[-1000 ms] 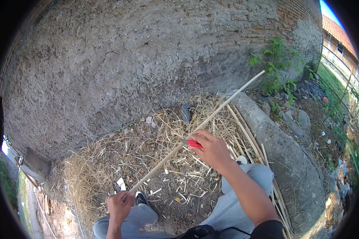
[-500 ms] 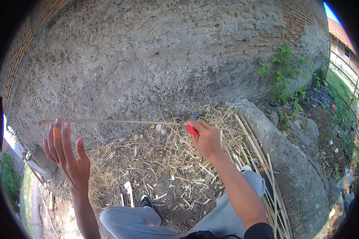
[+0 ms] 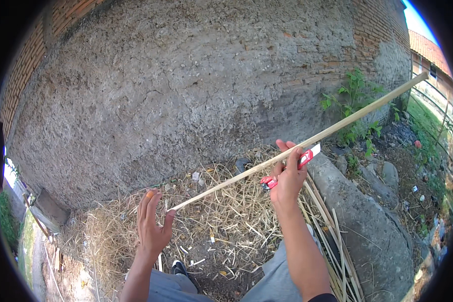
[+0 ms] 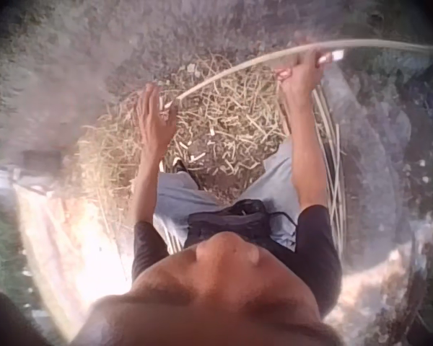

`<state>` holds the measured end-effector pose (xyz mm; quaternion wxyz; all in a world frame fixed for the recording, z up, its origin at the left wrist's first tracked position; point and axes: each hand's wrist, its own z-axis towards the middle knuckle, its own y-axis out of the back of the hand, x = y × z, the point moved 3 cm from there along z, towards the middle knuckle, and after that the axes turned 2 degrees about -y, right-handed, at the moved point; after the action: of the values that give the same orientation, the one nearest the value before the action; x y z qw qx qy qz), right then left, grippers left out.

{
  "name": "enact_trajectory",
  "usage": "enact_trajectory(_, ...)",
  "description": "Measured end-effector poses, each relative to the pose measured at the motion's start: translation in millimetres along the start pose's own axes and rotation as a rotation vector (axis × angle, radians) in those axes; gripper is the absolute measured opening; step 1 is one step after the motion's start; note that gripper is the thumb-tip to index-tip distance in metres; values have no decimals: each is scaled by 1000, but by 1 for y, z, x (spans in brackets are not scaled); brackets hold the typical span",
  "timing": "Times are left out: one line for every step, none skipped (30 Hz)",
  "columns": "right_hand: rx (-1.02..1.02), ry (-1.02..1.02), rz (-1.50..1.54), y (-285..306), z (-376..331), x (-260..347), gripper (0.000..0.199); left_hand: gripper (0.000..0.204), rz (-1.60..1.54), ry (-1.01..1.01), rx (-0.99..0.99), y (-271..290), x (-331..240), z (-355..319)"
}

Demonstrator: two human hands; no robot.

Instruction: The person shaves a long bamboo strip with a utility knife while holding the strip by hand.

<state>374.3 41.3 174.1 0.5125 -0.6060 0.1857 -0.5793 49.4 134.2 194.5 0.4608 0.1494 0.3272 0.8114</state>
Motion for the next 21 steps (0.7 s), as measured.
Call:
enact_trajectory(3,0,-5,2,-1,-3,31,48,-3,4,-1,-10,1,-2)
enact_trajectory(8,-60,35,3,-4,-8,31,52,10,1,1,-19,2,-4)
enact_trajectory(12,-115,74,5,-5,-14,32,56,19,-5,4,-26,0,-3)
enact_trajectory(31,-160,137,6,-10,-21,30,61,126,-29,6,-30,-2,-3)
enact_trajectory(33,-159,131,6,-11,-28,30,61,121,-26,4,-30,-2,-2)
enact_trajectory(10,-212,201,7,-14,-35,29,57,127,-28,15,-31,-4,-2)
enact_trajectory(-13,-264,272,9,-16,-39,29,53,133,-30,26,-32,-3,-1)
enact_trajectory(53,-279,321,9,-18,-41,27,33,137,-64,-42,-32,-3,3)
enact_trajectory(51,-283,317,8,-19,-42,27,33,135,-59,-39,-33,2,0)
enact_trajectory(75,-304,325,5,-21,-44,26,25,22,10,-2,-35,12,-5)
enact_trajectory(98,-324,334,3,-23,-44,25,16,-92,78,34,-36,18,-9)
enact_trajectory(97,-326,331,0,-26,-44,25,13,-91,63,-38,-32,18,-11)
enact_trajectory(142,-311,276,-3,-28,-41,32,13,-92,65,-36,-32,21,-14)
enact_trajectory(186,-296,221,-6,-30,-40,39,15,-73,83,-96,-30,26,-19)
enact_trajectory(183,-295,220,-5,-31,-41,39,16,-56,98,-153,-26,28,-21)
enact_trajectory(143,-286,182,-2,-30,-43,40,16,-59,97,-151,-23,30,-20)
enact_trajectory(104,-277,145,1,-31,-44,43,17,-8,46,-189,-18,30,-19)
enact_trajectory(102,-277,145,1,-32,-44,43,19,44,-3,-228,-12,29,-19)
enact_trajectory(81,-296,71,2,-34,-46,38,19,44,-4,-227,-10,32,-20)
enact_trajectory(59,-315,-2,2,-36,-47,33,19,53,-10,-233,-9,35,-21)
enact_trajectory(59,-318,-2,1,-40,-48,33,19,65,-15,-238,-6,39,-23)
